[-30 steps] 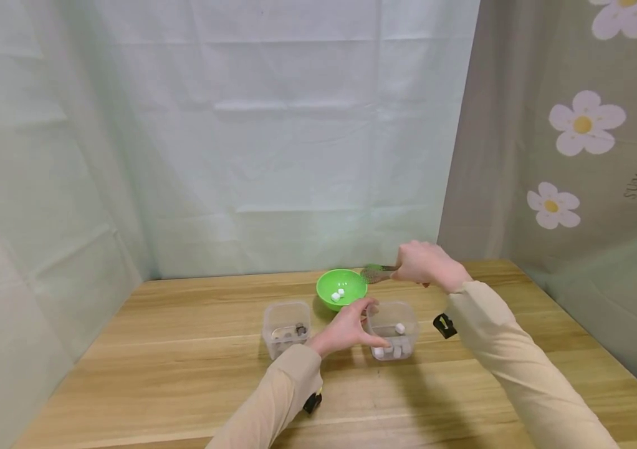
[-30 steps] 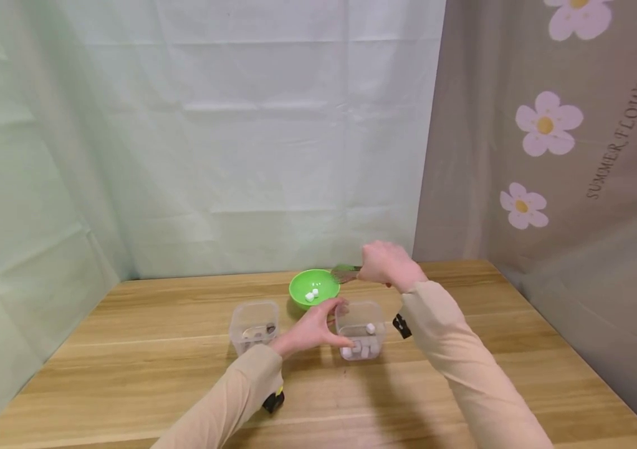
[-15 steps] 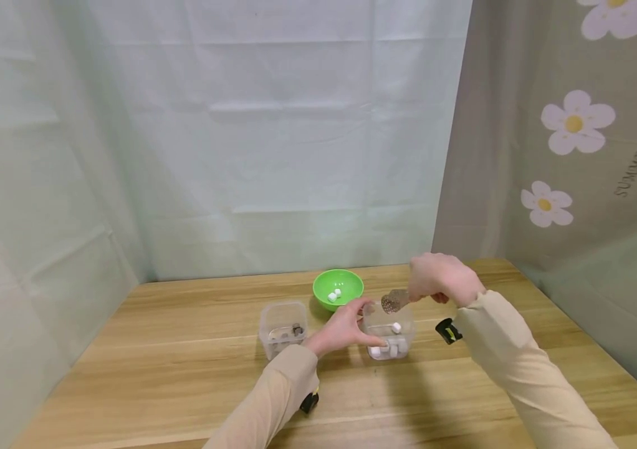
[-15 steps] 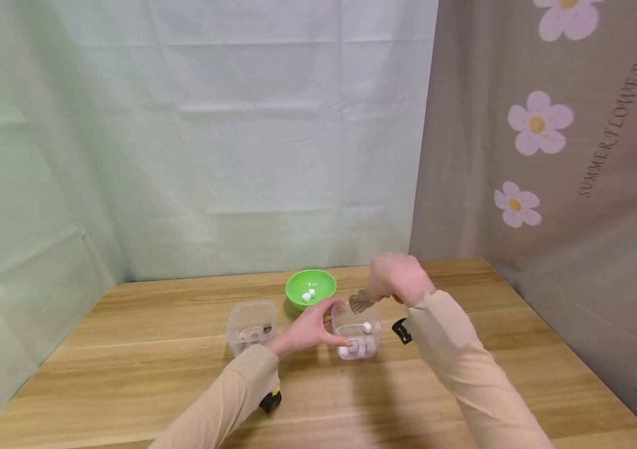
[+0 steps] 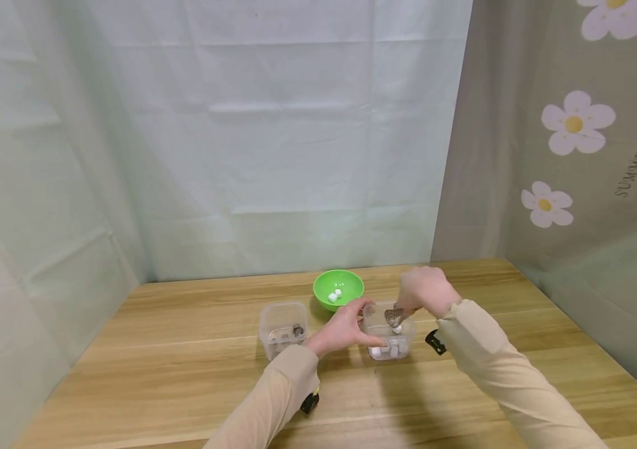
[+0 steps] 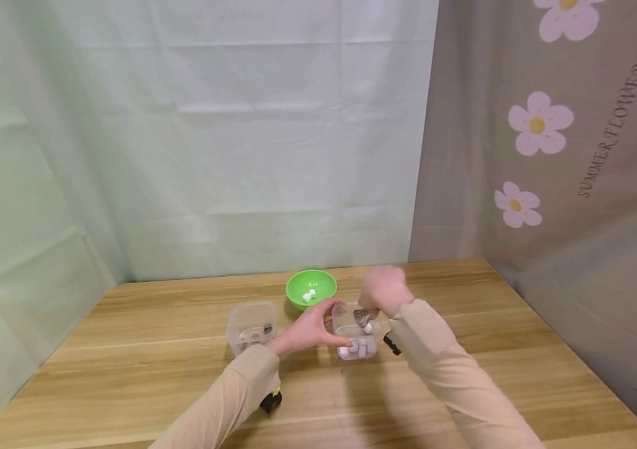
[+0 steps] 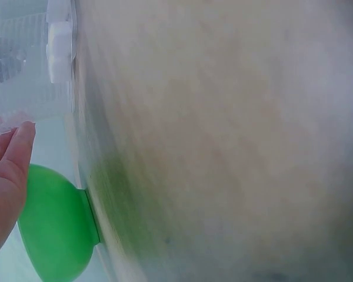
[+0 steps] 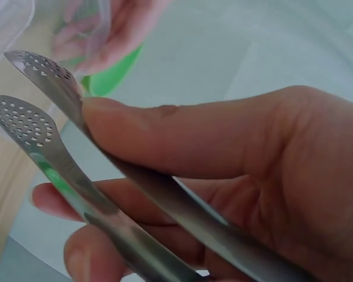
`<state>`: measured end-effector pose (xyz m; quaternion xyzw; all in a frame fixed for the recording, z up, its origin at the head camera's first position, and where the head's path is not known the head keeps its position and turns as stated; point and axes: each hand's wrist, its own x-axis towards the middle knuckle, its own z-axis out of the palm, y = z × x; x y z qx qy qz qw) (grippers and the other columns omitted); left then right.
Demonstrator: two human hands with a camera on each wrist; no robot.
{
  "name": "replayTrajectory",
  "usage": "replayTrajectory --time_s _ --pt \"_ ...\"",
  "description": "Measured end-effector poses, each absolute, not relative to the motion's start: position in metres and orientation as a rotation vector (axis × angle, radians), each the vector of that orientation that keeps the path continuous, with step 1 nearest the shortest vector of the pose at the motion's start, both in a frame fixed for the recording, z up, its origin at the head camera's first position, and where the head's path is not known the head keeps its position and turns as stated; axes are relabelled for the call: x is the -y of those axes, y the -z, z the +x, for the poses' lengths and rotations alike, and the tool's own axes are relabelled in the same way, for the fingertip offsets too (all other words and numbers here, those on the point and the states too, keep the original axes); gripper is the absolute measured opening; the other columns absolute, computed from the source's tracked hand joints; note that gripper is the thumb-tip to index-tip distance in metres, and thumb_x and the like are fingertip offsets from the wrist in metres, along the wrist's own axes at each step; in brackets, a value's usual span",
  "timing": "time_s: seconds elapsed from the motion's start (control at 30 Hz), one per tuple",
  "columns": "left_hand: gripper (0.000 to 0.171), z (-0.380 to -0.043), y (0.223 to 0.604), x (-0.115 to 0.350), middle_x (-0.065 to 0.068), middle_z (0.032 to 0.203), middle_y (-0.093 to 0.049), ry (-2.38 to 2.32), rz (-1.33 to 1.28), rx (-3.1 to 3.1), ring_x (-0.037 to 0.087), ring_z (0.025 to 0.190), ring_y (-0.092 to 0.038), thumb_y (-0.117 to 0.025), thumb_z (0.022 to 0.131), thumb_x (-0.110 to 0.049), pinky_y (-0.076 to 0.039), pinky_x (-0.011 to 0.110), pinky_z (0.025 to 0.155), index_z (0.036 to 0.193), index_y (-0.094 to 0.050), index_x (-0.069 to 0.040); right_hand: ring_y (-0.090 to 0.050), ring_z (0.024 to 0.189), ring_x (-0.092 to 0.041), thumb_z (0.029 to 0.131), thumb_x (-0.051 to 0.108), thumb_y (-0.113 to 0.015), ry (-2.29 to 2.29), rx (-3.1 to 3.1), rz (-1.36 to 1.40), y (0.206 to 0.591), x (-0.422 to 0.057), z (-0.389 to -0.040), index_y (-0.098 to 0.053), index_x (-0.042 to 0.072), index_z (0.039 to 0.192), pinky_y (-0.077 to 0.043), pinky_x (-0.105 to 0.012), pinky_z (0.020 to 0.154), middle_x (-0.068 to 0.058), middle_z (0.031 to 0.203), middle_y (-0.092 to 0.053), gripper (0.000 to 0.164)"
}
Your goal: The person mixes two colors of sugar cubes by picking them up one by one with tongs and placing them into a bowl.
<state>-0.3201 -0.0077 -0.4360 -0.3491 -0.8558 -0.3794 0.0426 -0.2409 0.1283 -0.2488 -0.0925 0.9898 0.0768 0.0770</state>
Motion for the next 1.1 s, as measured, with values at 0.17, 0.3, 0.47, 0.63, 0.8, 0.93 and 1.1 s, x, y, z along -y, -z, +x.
replayTrajectory --time_s 0.17,0.3,0.47,0.63,0.8,0.93,1.1 --pt "0.079 -0.318 0.433 0.008 -0.008 0.095 -0.037 1.17 -1.081 2.596 0.006 0.08 -0.038 -0.057 0.04 -0.053 -0.034 0.02 0.062 0.107 -0.032 -0.018 -0.033 0.045 -0.013 0.053 0.022 -0.05 -0.251 -2.97 -0.265 0.257 -0.125 -0.244 -0.035 0.015 0.046 -0.028 -0.025 0.037 -0.001 0.05 -0.04 0.018" --pt "0.079 -0.318 0.433 0.008 -0.009 0.094 -0.037 1.134 -1.086 2.605 0.005 0.08 -0.038 -0.057 0.041 -0.053 -0.034 0.019 0.061 0.107 -0.031 -0.017 -0.035 0.047 -0.014 0.054 0.025 -0.052 -0.29 -2.982 -0.276 0.261 -0.123 -0.244 -0.041 0.014 0.048 -0.029 -0.026 0.038 -0.002 0.053 -0.042 0.016" --pt "0.081 -0.313 0.426 0.009 -0.008 0.093 -0.038 1.169 -1.103 2.581 0.003 0.078 -0.038 -0.058 0.042 -0.051 -0.034 0.019 0.061 0.107 -0.032 -0.011 -0.034 0.046 -0.014 0.054 0.027 -0.053 -0.32 -2.994 -0.289 0.262 -0.122 -0.242 -0.044 0.013 0.049 -0.029 -0.026 0.037 -0.002 0.052 -0.041 0.017" --pt "0.078 -0.301 0.411 0.012 -0.005 0.093 -0.039 1.248 -1.124 2.563 0.015 0.079 -0.041 -0.058 0.043 -0.05 -0.035 0.022 0.062 0.106 -0.033 -0.011 -0.031 0.042 -0.011 0.057 0.024 -0.051 -0.29 -2.971 -0.313 0.261 -0.123 -0.241 -0.04 0.014 0.046 -0.027 -0.024 0.035 0.0 0.047 -0.037 0.019" --pt "0.079 -0.298 0.407 0.012 -0.005 0.093 -0.039 1.247 -1.107 2.578 0.017 0.08 -0.041 -0.058 0.042 -0.05 -0.035 0.022 0.063 0.106 -0.033 -0.01 -0.03 0.041 -0.012 0.059 0.027 -0.052 -0.291 -2.971 -0.321 0.26 -0.126 -0.243 -0.039 0.014 0.048 -0.026 -0.024 0.035 0.0 0.048 -0.037 0.022" --pt "0.079 -0.299 0.41 0.012 -0.006 0.092 -0.039 1.24 -1.097 2.57 0.007 0.08 -0.039 -0.059 0.042 -0.049 -0.034 0.02 0.064 0.105 -0.034 -0.009 -0.032 0.042 -0.012 0.06 0.031 -0.052 -0.299 -3.0 -0.337 0.263 -0.128 -0.245 -0.04 0.014 0.047 -0.028 -0.025 0.035 0.0 0.048 -0.039 0.025" --pt "0.08 -0.301 0.412 0.012 -0.006 0.093 -0.038 1.23 -1.1 2.584 0.009 0.08 -0.039 -0.058 0.043 -0.05 -0.034 0.021 0.064 0.106 -0.032 -0.01 -0.032 0.041 -0.012 0.059 0.028 -0.051 -0.331 -3.026 -0.374 0.268 -0.128 -0.245 -0.04 0.014 0.046 -0.029 -0.024 0.035 0.0 0.047 -0.039 0.023"
